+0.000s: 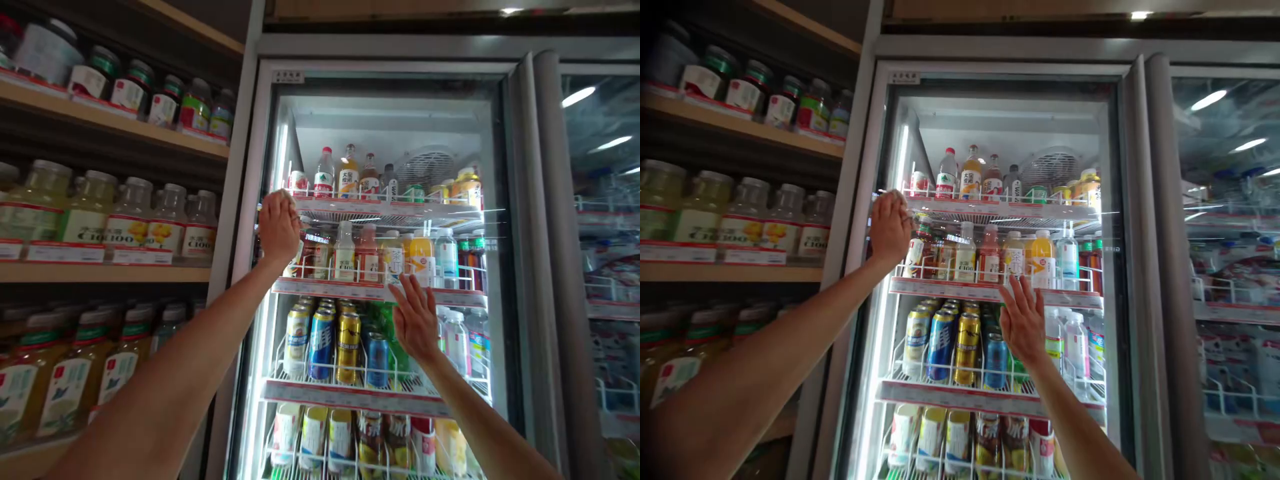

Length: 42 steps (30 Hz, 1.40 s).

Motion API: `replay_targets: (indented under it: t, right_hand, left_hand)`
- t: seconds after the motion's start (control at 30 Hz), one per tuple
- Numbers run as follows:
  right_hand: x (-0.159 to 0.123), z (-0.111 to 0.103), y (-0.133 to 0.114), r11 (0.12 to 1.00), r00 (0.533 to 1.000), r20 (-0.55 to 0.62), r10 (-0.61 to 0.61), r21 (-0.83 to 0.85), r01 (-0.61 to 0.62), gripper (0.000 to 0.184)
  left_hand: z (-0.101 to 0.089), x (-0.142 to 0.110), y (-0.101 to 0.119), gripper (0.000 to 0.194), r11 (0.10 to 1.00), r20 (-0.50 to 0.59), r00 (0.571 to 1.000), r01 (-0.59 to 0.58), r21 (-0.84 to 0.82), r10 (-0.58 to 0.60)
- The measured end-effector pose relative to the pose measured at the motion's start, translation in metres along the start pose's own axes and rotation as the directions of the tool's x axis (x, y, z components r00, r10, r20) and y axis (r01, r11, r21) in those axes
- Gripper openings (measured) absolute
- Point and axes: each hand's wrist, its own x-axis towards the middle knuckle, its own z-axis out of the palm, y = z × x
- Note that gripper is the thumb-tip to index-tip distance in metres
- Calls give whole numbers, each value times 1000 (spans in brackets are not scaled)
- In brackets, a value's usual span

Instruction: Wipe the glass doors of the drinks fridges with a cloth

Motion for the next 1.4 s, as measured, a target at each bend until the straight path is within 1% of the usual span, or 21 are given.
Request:
replay_targets:
  t: [0.07,0.17,0.3,0.33,0.4,0.43,0.5,0.53,0.57,0.67,0.7,0.77,0.8,0.93,1.0,1.07,1.17,1.27,1.33,1.37,1.4]
  right_hand:
    - [0,0,0,1000,1000,0,4,0,-4,54]
    - [0,1,0,1000,1000,1,12,-3,-12,54]
    - [0,1,-1,1000,1000,-4,10,-9,-10,56]
    - [0,0,-1,1000,1000,-3,11,-8,-11,56]
    - [0,0,-1,1000,1000,-1,13,-9,-13,56]
    - [0,0,-1,1000,1000,1,12,-12,-12,56]
    - [0,0,-1,1000,1000,6,5,-17,-5,56]
    - [0,0,-1,1000,1000,8,3,-21,-3,56]
    - [0,0,-1,1000,1000,9,3,-24,-2,56]
    - [0,1,0,1000,1000,9,6,-27,-6,57]
    - [0,1,0,1000,1000,8,7,-28,-7,57]
    - [0,1,0,1000,1000,7,7,-30,-7,57]
    - [0,1,0,999,1000,8,6,-32,-6,57]
    - [0,0,0,999,1000,10,4,-35,-3,55]
    - [0,0,-1,999,1000,-1,9,-33,-9,55]
    - [0,1,-1,999,1000,-11,15,-34,-15,55]
    - [0,1,-2,999,999,-26,24,-39,-25,55]
    - [0,2,-2,998,998,-44,35,-46,-37,55]
    - [0,2,-2,998,998,-54,37,-48,-39,56]
    - [0,3,-2,998,998,-57,33,-47,-36,56]
    - [0,3,-2,998,998,-59,31,-46,-34,56]
  left_hand:
    - [1,-7,10,46,984,96,980,-173,-34,176]
    - [2,-6,22,43,907,225,879,-401,-127,421]
    - [5,16,21,43,999,100,995,-33,32,29]
    - [7,18,26,44,999,88,996,5,48,-9]
    - [12,12,46,45,993,134,984,-117,12,114]
    - [15,6,59,44,971,168,957,-236,-35,239]
    - [20,-3,81,44,848,205,823,-504,-165,529]
    - [22,-3,86,44,793,210,766,-572,-209,608]
    - [23,1,87,43,785,211,757,-579,-223,618]
    - [25,22,74,43,965,149,955,-245,-96,257]
    - [26,27,69,44,991,110,986,-119,-56,125]
    - [27,28,68,45,999,78,997,-26,-32,28]
    - [27,24,71,45,994,103,989,-98,-55,103]
    - [27,8,79,44,826,203,803,-523,-211,560]
    - [23,16,62,42,898,172,883,-415,-143,436]
    - [19,28,41,40,992,74,990,-121,-27,122]
    - [13,26,35,41,1000,46,999,5,7,-5]
    - [10,-5,61,39,959,170,944,-272,-84,282]
    - [9,-22,72,41,818,228,786,-542,-191,574]
    - [8,-25,70,42,796,237,760,-572,-199,605]
    - [7,-24,64,43,826,236,792,-538,-170,564]
